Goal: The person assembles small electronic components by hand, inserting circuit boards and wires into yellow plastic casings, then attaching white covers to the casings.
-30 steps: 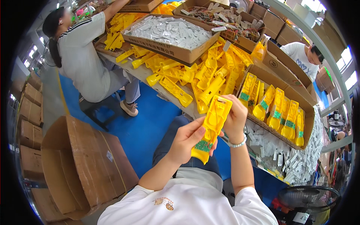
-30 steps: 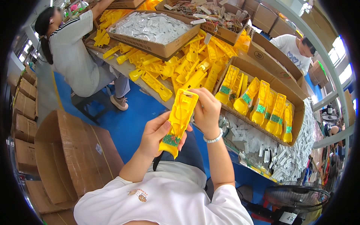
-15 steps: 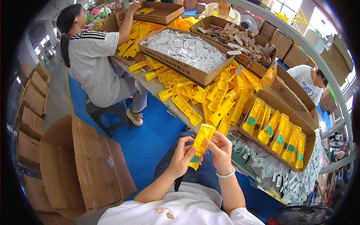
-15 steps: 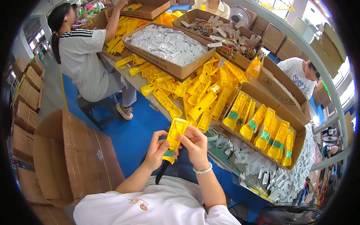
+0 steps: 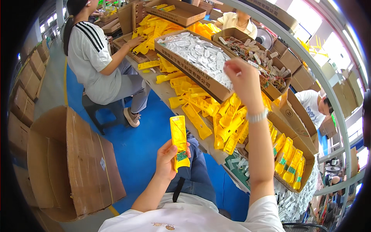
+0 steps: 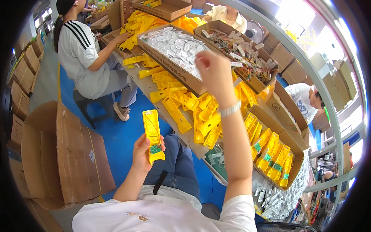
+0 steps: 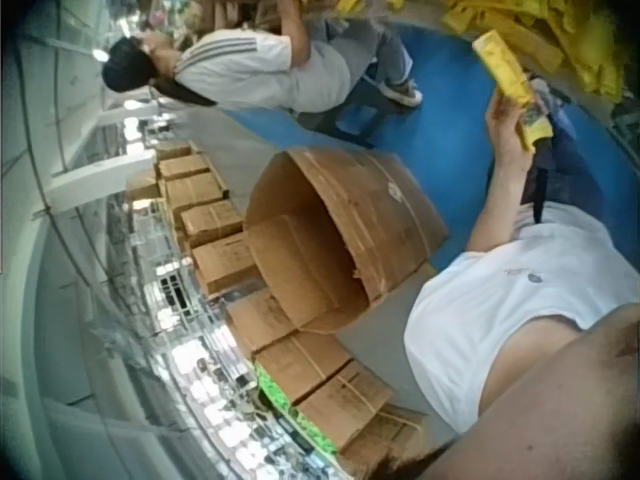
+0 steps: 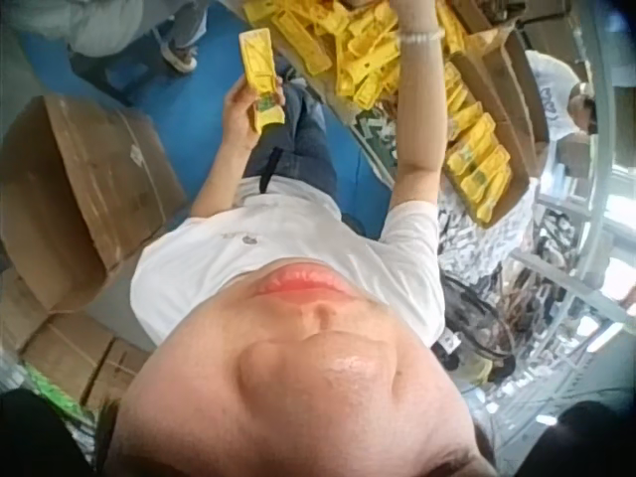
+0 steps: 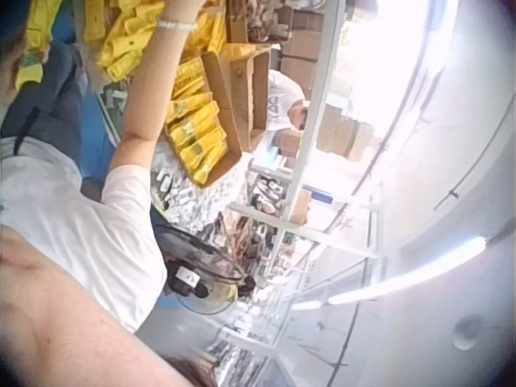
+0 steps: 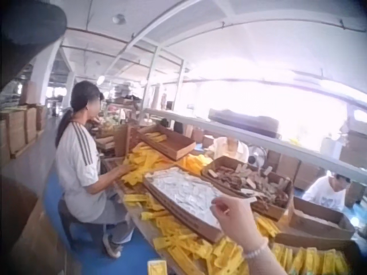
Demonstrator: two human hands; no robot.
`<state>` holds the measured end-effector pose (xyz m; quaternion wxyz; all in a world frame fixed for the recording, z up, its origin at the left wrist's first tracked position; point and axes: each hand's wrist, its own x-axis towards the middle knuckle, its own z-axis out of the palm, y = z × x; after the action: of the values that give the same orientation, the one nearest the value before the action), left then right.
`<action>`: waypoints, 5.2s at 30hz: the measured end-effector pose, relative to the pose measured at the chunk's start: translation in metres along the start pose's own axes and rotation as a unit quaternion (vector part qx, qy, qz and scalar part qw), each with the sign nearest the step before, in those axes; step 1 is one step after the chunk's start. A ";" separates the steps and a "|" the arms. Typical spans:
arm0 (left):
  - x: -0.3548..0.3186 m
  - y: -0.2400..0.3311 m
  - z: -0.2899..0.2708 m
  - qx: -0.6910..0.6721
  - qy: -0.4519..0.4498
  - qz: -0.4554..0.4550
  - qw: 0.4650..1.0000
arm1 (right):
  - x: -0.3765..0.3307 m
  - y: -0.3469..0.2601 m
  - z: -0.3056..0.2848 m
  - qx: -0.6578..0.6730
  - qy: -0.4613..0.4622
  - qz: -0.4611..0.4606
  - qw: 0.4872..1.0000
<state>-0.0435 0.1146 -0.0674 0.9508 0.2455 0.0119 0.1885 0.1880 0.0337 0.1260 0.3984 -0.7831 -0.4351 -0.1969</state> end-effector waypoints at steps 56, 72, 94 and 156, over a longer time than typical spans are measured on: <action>0.030 0.002 0.139 0.186 -0.040 0.078 0.979 | -0.166 -0.082 -0.050 0.431 -0.006 0.142 0.891; 0.030 -0.009 0.136 0.243 -0.062 0.074 0.965 | -0.175 -0.072 -0.051 0.367 -0.001 0.130 0.921; 0.025 -0.043 0.132 0.244 -0.013 0.074 0.967 | -0.183 -0.063 -0.055 0.387 -0.010 0.271 0.881; -0.025 -0.117 -0.207 0.634 0.028 -0.041 0.772 | 0.014 0.184 -0.140 -0.241 -0.022 0.084 0.967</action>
<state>-0.0490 0.1070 -0.3061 0.5858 0.7865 0.1649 0.1056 0.3554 -0.1260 0.1368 0.2035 -0.8939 -0.3163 -0.2440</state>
